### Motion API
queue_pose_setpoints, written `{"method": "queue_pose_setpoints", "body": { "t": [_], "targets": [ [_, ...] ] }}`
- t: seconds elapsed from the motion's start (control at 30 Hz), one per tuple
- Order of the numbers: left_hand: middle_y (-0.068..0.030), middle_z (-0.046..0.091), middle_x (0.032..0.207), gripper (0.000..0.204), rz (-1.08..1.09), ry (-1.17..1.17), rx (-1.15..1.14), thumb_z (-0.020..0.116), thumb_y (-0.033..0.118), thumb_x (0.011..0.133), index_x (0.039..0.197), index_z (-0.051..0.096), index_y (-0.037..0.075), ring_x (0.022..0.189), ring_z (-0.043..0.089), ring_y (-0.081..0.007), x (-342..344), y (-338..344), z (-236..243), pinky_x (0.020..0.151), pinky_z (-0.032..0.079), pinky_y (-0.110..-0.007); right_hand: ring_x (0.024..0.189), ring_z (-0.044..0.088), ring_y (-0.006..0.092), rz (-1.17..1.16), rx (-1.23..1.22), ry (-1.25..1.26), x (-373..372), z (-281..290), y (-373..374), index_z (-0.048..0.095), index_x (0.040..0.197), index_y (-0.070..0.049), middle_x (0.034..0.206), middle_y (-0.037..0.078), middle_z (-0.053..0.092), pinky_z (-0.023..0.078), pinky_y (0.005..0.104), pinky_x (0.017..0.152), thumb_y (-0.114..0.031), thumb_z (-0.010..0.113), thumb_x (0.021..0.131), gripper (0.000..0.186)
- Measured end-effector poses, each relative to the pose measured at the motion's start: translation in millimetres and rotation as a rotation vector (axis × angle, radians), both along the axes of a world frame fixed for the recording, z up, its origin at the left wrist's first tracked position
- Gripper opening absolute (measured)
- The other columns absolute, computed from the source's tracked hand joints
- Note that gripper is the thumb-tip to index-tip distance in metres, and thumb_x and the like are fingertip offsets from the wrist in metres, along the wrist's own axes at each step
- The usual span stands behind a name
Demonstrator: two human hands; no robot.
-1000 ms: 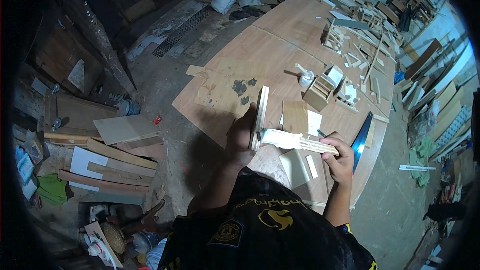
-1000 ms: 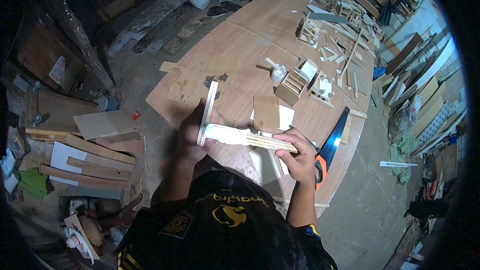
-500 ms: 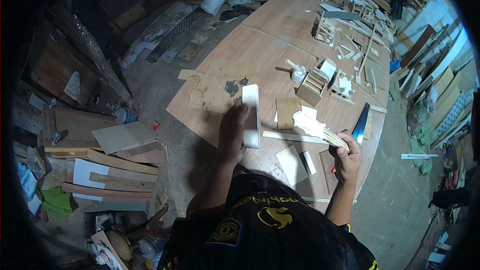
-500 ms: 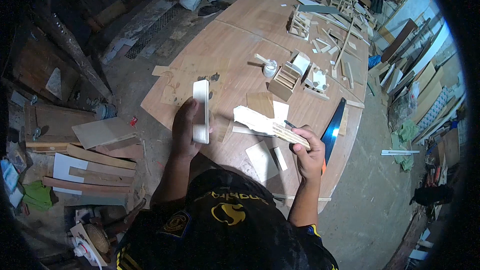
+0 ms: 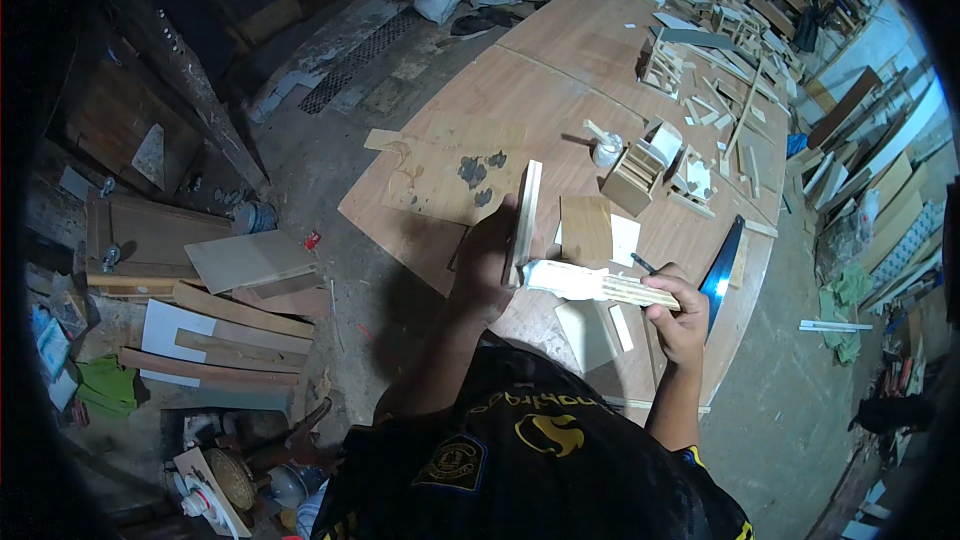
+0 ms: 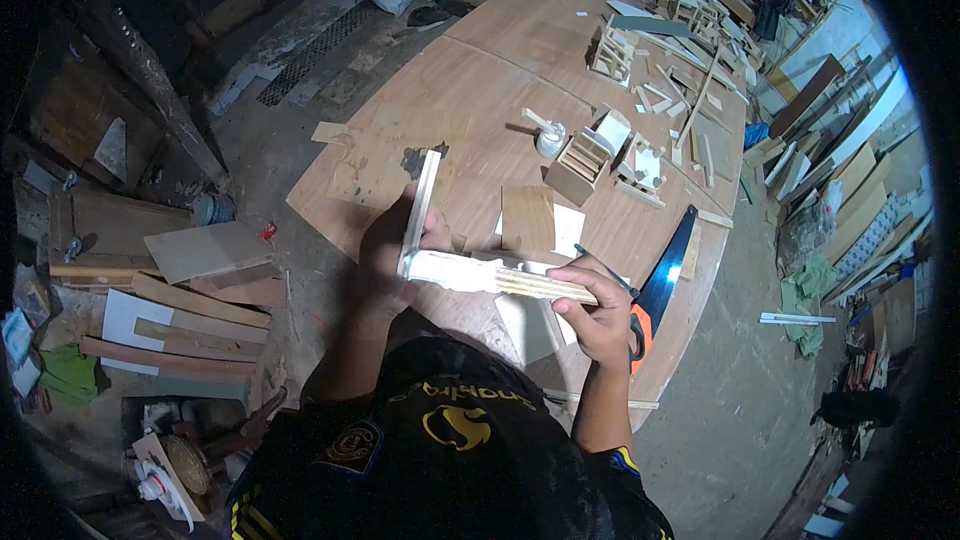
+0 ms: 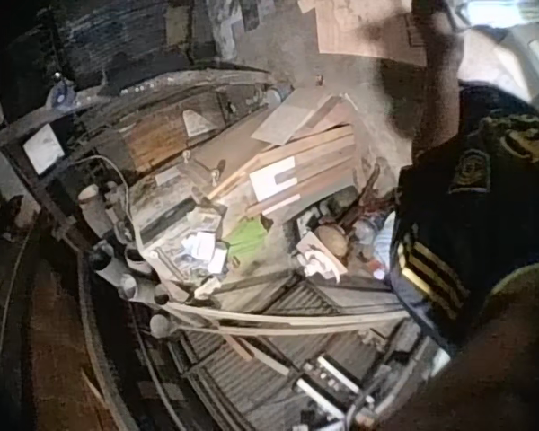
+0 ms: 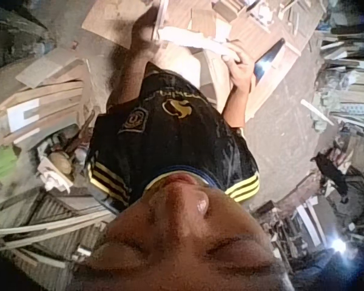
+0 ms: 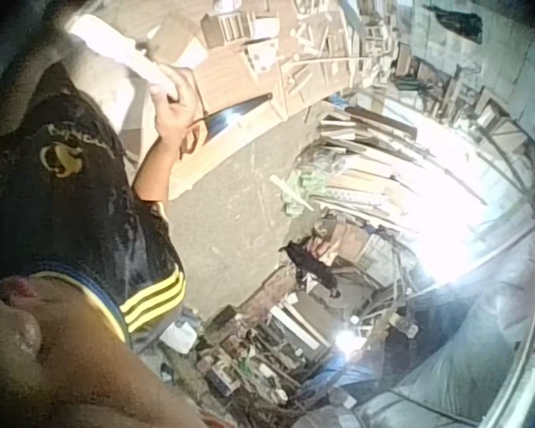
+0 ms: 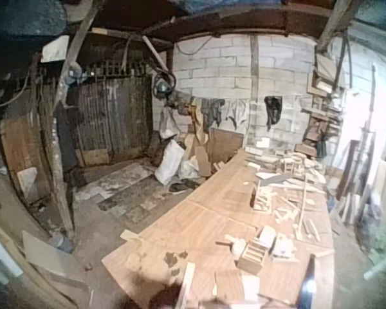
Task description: Gluing and assembling small wooden components to construct a model.
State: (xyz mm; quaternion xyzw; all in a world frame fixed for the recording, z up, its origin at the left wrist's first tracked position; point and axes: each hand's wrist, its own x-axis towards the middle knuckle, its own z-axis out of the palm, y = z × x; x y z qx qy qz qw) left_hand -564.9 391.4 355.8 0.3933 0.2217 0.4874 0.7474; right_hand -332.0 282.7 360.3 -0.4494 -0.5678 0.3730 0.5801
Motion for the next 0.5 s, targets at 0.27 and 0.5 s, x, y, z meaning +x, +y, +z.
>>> {"method": "queue_pose_setpoints", "body": {
  "t": [0.27,0.5],
  "targets": [
    [0.0012,0.043,0.064,0.041,0.215,0.285,0.229,0.043,0.042,0.098,0.084,0.053,0.005,0.055,0.044,-0.0095,7,-6,11,0.050,0.038,-0.023,0.078,0.055,0.0137,-0.009,0.024,-0.120,0,5,10,0.065,0.105,0.003,0.088,0.008,0.060,0.041,0.0238,0.070,-0.007,0.070,0.079,0.028],
    [-0.0042,0.052,0.079,0.047,0.130,0.456,0.380,0.054,0.012,0.092,0.138,0.043,0.011,0.064,0.047,-0.0128,-3,6,-22,0.061,0.045,-0.026,0.079,0.054,0.0136,-0.028,0.045,-0.024,4,5,10,0.065,0.105,0.004,0.086,0.008,0.059,0.040,0.0236,0.070,-0.005,0.069,0.079,0.028]
  ]
}}
